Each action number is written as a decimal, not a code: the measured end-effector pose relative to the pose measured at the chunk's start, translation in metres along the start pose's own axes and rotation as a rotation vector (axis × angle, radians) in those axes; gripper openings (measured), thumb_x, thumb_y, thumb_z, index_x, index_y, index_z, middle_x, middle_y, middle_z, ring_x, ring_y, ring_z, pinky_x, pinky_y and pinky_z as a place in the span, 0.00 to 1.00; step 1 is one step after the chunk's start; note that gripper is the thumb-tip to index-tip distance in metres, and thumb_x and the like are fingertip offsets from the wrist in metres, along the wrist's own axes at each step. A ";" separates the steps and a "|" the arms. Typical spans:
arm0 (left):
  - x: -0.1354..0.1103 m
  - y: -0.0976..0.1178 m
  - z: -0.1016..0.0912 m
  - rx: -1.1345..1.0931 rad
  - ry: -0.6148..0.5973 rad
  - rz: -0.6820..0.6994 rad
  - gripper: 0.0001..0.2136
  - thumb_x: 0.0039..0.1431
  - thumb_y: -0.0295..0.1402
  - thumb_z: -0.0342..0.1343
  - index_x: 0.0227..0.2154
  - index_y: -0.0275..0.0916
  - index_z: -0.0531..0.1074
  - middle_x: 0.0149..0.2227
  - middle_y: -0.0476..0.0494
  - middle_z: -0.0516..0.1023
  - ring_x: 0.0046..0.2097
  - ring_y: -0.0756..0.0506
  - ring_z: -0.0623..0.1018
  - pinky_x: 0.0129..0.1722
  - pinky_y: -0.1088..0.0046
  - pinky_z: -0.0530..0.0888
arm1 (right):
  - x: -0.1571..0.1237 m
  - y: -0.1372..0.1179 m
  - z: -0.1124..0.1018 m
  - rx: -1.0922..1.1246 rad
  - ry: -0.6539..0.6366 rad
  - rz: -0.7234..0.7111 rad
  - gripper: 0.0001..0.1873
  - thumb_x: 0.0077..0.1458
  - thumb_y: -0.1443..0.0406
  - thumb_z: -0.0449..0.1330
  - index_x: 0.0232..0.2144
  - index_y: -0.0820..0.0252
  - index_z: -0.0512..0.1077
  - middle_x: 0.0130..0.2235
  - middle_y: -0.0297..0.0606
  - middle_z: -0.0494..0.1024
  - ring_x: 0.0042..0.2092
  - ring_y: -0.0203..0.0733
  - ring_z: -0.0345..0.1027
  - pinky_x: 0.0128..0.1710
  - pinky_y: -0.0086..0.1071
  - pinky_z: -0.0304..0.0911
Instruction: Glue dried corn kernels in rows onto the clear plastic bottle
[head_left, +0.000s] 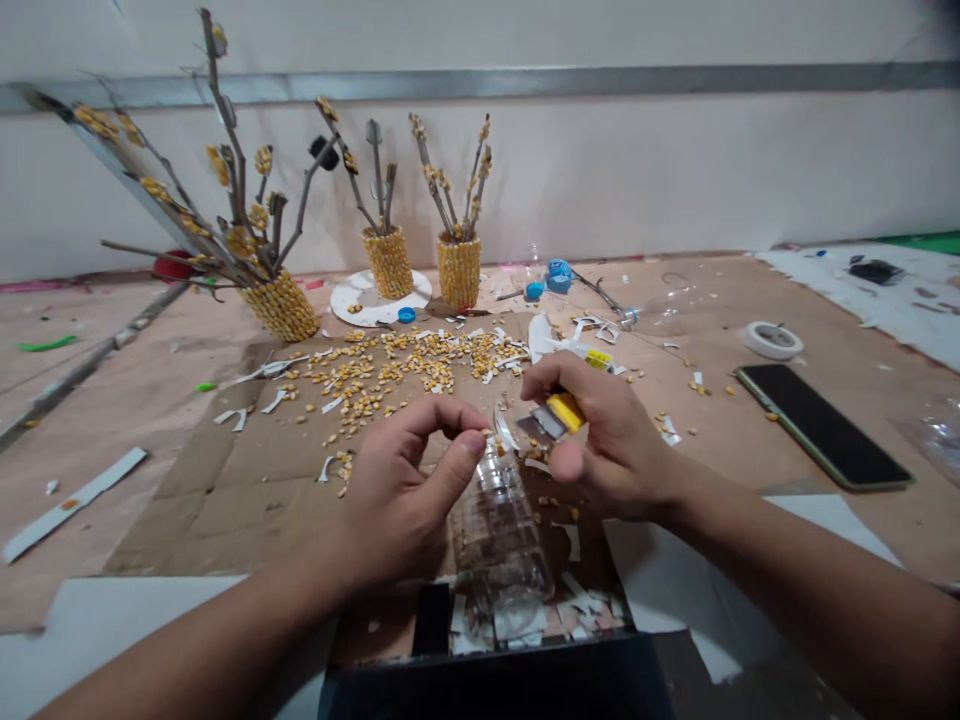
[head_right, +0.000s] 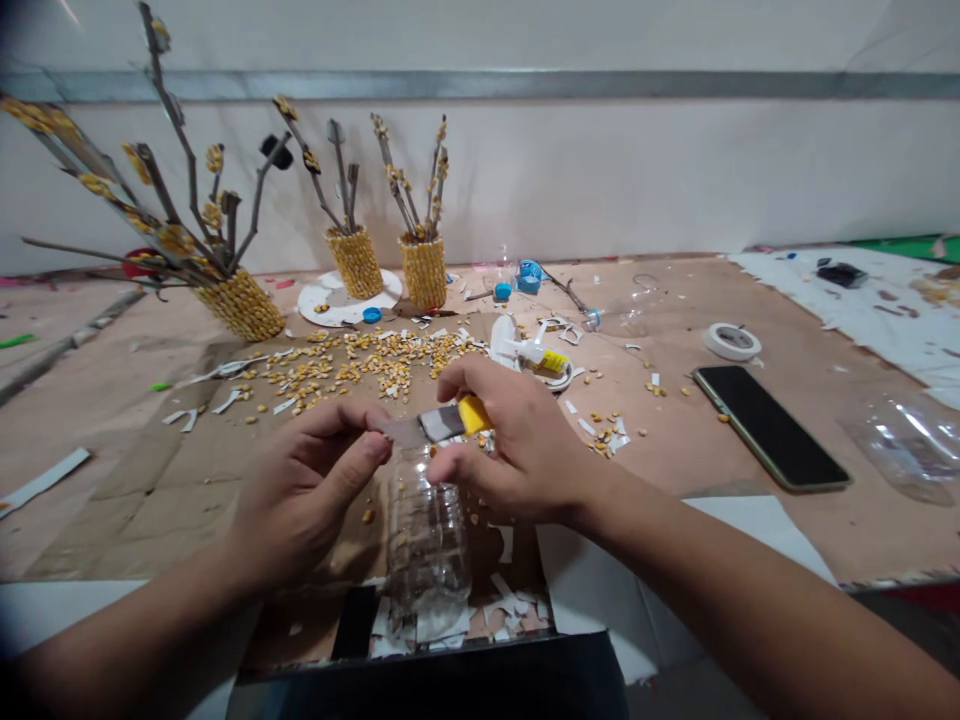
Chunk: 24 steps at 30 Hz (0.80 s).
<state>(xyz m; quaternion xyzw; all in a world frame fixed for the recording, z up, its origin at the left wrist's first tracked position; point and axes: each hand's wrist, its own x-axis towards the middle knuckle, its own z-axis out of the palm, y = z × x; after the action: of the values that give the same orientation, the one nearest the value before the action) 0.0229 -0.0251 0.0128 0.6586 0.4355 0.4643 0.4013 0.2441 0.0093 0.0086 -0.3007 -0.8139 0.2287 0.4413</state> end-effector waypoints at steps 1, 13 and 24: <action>0.000 0.001 0.000 -0.036 -0.006 -0.015 0.05 0.68 0.35 0.62 0.36 0.40 0.78 0.33 0.46 0.81 0.35 0.46 0.79 0.36 0.70 0.75 | 0.000 0.001 0.000 -0.059 0.007 -0.035 0.37 0.67 0.31 0.48 0.37 0.58 0.69 0.32 0.33 0.72 0.32 0.37 0.62 0.32 0.33 0.55; -0.003 0.003 -0.006 -0.057 -0.104 0.001 0.11 0.68 0.42 0.65 0.35 0.40 0.77 0.35 0.44 0.82 0.34 0.46 0.78 0.34 0.71 0.75 | -0.003 -0.003 0.006 -0.331 -0.047 -0.107 0.41 0.69 0.32 0.44 0.30 0.60 0.72 0.30 0.35 0.70 0.30 0.37 0.60 0.31 0.33 0.48; -0.002 0.010 -0.005 -0.059 -0.091 -0.010 0.11 0.67 0.41 0.66 0.34 0.40 0.77 0.31 0.45 0.82 0.30 0.49 0.78 0.29 0.75 0.74 | -0.002 -0.001 0.006 -0.342 -0.043 -0.105 0.40 0.69 0.33 0.45 0.30 0.60 0.72 0.31 0.35 0.69 0.30 0.37 0.60 0.31 0.33 0.49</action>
<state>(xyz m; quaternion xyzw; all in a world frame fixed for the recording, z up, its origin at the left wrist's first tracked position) 0.0193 -0.0297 0.0233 0.6646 0.4063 0.4446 0.4423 0.2394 0.0061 0.0047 -0.3235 -0.8648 0.0697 0.3775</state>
